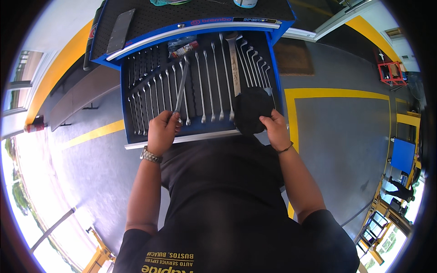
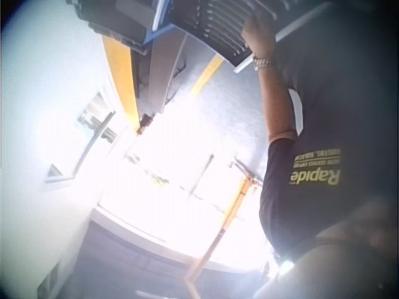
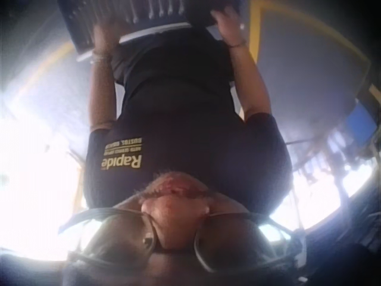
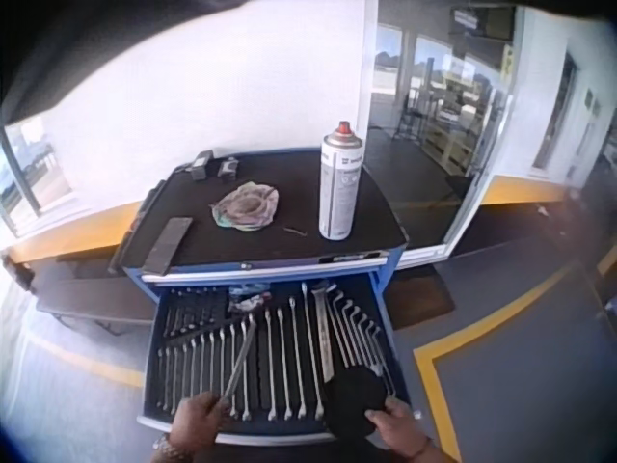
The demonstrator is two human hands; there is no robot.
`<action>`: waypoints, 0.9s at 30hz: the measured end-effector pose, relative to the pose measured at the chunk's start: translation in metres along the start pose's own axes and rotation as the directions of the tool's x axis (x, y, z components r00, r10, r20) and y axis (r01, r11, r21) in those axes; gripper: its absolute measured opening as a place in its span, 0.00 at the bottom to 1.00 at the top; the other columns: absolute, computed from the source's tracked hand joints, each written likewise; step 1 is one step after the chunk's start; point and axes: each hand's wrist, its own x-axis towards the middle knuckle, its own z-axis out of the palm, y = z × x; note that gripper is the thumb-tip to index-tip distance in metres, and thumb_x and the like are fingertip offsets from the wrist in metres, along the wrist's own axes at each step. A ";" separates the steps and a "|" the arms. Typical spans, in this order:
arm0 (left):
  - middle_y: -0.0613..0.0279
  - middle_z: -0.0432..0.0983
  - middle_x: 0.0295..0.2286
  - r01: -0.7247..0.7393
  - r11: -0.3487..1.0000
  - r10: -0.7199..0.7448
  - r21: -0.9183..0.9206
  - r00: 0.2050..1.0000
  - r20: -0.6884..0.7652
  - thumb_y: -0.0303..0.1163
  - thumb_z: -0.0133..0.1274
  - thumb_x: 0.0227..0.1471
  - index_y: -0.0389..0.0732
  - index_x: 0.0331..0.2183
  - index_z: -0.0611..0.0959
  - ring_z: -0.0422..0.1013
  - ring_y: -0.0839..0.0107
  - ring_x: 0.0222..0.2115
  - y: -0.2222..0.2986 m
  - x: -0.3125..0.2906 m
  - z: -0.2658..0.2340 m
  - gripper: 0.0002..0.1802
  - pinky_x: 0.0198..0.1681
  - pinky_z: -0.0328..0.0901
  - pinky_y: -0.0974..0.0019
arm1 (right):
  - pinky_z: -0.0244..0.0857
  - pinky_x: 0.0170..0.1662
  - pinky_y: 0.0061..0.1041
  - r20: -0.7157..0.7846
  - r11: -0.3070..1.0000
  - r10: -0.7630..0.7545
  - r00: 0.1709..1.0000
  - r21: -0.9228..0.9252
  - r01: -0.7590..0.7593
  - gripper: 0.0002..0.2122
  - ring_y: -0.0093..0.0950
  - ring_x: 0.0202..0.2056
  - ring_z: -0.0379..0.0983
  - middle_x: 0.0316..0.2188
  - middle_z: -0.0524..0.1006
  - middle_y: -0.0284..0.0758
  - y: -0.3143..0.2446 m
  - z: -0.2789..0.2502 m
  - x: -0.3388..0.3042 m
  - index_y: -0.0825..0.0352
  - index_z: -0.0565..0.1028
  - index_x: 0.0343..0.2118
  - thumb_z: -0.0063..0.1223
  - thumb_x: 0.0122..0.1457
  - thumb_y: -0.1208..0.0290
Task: The person opens a drawer in a blue tool chest and wipes a small metal tool with a grey cloth. They then open a second drawer containing wrenches, remove a black foam organizer, and place it back into the drawer. Finally, they close the second drawer and open the first drawer again.
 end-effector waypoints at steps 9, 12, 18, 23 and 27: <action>0.60 0.80 0.22 0.026 0.996 -0.027 -0.088 1.000 -0.012 0.35 0.56 0.60 0.33 0.45 0.75 0.76 0.76 0.22 0.004 -0.001 0.012 0.17 0.25 0.70 0.71 | 0.68 0.48 0.21 -0.010 1.000 0.012 1.000 0.026 -0.012 0.13 0.20 0.42 0.75 0.42 0.80 0.34 0.000 0.002 -0.001 0.74 0.75 0.47 0.49 0.60 0.79; 0.55 0.79 0.21 -0.105 0.953 0.064 0.284 0.987 0.149 0.34 0.56 0.56 0.37 0.60 0.64 0.77 0.62 0.21 0.004 0.005 0.017 0.34 0.28 0.71 0.62 | 0.69 0.47 0.21 0.004 1.000 0.000 1.000 -0.030 0.000 0.13 0.20 0.42 0.75 0.42 0.80 0.34 0.004 -0.003 -0.001 0.74 0.75 0.47 0.48 0.60 0.79; 0.43 0.79 0.24 -0.249 0.767 0.084 0.592 0.953 0.292 0.35 0.54 0.54 0.39 0.66 0.52 0.76 0.44 0.28 -0.002 0.015 0.050 0.44 0.35 0.70 0.46 | 0.69 0.47 0.21 0.036 1.000 -0.016 0.999 0.025 0.015 0.13 0.20 0.41 0.75 0.42 0.80 0.33 0.002 -0.001 0.000 0.74 0.75 0.47 0.48 0.60 0.80; 0.44 0.80 0.26 -0.205 0.703 0.019 0.681 0.963 0.270 0.36 0.55 0.53 0.37 0.66 0.52 0.77 0.45 0.29 -0.004 0.016 0.054 0.45 0.35 0.71 0.47 | 0.69 0.48 0.21 0.049 1.000 0.017 0.999 0.016 -0.018 0.13 0.20 0.42 0.75 0.42 0.80 0.33 0.003 -0.004 0.000 0.74 0.75 0.48 0.48 0.61 0.80; 0.44 0.80 0.27 -0.187 0.591 -0.064 0.785 0.959 0.277 0.40 0.56 0.53 0.36 0.66 0.53 0.78 0.47 0.29 0.007 0.021 0.058 0.46 0.36 0.72 0.47 | 0.68 0.48 0.21 0.044 0.998 0.056 0.997 0.013 -0.057 0.14 0.20 0.42 0.75 0.42 0.80 0.33 -0.001 -0.001 0.000 0.74 0.74 0.49 0.48 0.61 0.80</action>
